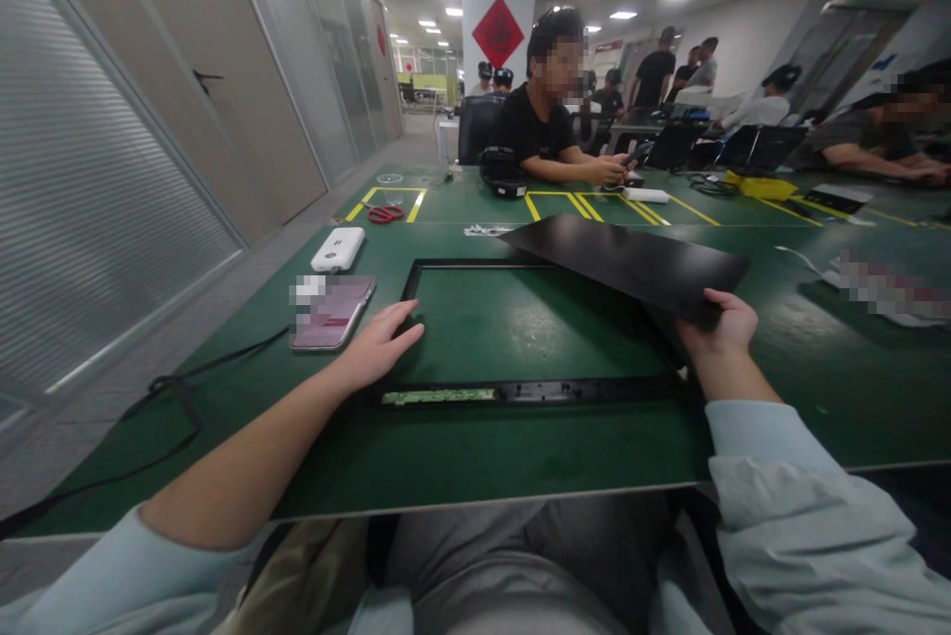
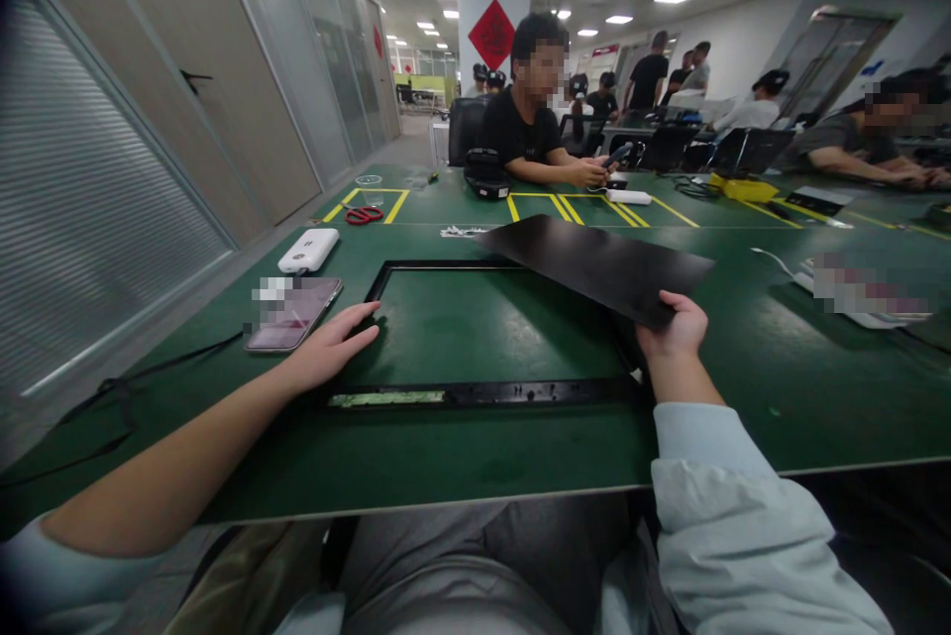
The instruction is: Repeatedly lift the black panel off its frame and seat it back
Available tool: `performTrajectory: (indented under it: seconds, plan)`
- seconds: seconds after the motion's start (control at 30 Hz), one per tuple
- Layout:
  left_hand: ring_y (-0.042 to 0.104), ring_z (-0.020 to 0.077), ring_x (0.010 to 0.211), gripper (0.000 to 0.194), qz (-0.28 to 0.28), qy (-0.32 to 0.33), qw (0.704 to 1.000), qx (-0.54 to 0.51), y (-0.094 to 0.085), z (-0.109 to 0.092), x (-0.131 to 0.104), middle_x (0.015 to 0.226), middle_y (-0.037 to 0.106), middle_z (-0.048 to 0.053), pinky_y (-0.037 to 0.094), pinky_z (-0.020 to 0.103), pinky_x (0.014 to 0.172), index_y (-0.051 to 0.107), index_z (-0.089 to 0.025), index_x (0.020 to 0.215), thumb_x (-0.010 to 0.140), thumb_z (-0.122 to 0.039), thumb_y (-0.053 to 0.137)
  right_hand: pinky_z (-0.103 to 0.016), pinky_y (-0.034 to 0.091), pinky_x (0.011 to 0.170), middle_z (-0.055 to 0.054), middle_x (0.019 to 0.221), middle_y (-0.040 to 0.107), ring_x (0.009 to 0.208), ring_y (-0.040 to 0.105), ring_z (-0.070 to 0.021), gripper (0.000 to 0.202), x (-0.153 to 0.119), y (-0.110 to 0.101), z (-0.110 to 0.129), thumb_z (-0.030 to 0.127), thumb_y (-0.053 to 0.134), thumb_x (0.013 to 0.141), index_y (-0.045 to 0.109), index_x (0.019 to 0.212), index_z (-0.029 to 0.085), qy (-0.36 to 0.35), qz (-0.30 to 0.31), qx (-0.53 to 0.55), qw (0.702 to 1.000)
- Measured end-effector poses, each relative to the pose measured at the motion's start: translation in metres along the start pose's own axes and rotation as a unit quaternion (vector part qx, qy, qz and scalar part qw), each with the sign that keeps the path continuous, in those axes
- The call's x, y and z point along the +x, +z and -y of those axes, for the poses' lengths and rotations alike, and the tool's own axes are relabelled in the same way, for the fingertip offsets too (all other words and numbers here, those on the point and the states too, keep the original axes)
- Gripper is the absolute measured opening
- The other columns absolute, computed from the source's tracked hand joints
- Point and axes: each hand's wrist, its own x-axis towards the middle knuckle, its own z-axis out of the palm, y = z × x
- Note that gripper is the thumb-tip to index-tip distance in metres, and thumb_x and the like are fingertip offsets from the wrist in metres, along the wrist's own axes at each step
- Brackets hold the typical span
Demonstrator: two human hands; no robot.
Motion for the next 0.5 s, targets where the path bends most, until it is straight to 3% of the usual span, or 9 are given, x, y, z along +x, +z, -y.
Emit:
performTrajectory:
  seconds: [0.23, 0.43, 0.5]
  plan:
    - [0.046, 0.0368, 0.143, 0.079, 0.001, 0.005, 1.0, 0.007, 0.0, 0.0, -0.001, 0.154, 0.05, 0.019, 0.03, 0.051, 0.121, 0.053, -0.013, 0.145, 0.087, -0.066, 0.049, -0.039, 0.064, 0.076, -0.006, 0.076, 0.058, 0.084, 0.067, -0.0241, 0.023, 0.027, -0.013, -0.009, 0.017, 0.053, 0.056, 0.038, 0.069, 0.029, -0.061, -0.115, 0.015, 0.991]
    - [0.045, 0.0371, 0.143, 0.073, 0.005, 0.018, 1.0, 0.021, 0.0, -0.001, -0.001, 0.154, 0.051, 0.019, 0.03, 0.054, 0.12, 0.054, -0.015, 0.144, 0.088, -0.063, 0.049, -0.041, 0.061, 0.065, -0.004, 0.072, 0.05, 0.076, 0.064, -0.0252, 0.026, 0.042, -0.026, -0.011, 0.022, 0.053, 0.056, 0.035, 0.072, 0.03, -0.071, -0.153, -0.009, 0.986]
    - [0.046, 0.0367, 0.142, 0.072, 0.006, 0.018, 1.0, 0.023, 0.0, -0.002, -0.001, 0.153, 0.052, 0.018, 0.031, 0.053, 0.12, 0.055, -0.016, 0.143, 0.088, -0.062, 0.05, -0.038, 0.06, 0.062, -0.003, 0.07, 0.047, 0.071, 0.061, -0.0232, 0.025, 0.044, -0.03, -0.012, 0.023, 0.054, 0.058, 0.033, 0.072, 0.029, -0.053, -0.123, -0.039, 0.99]
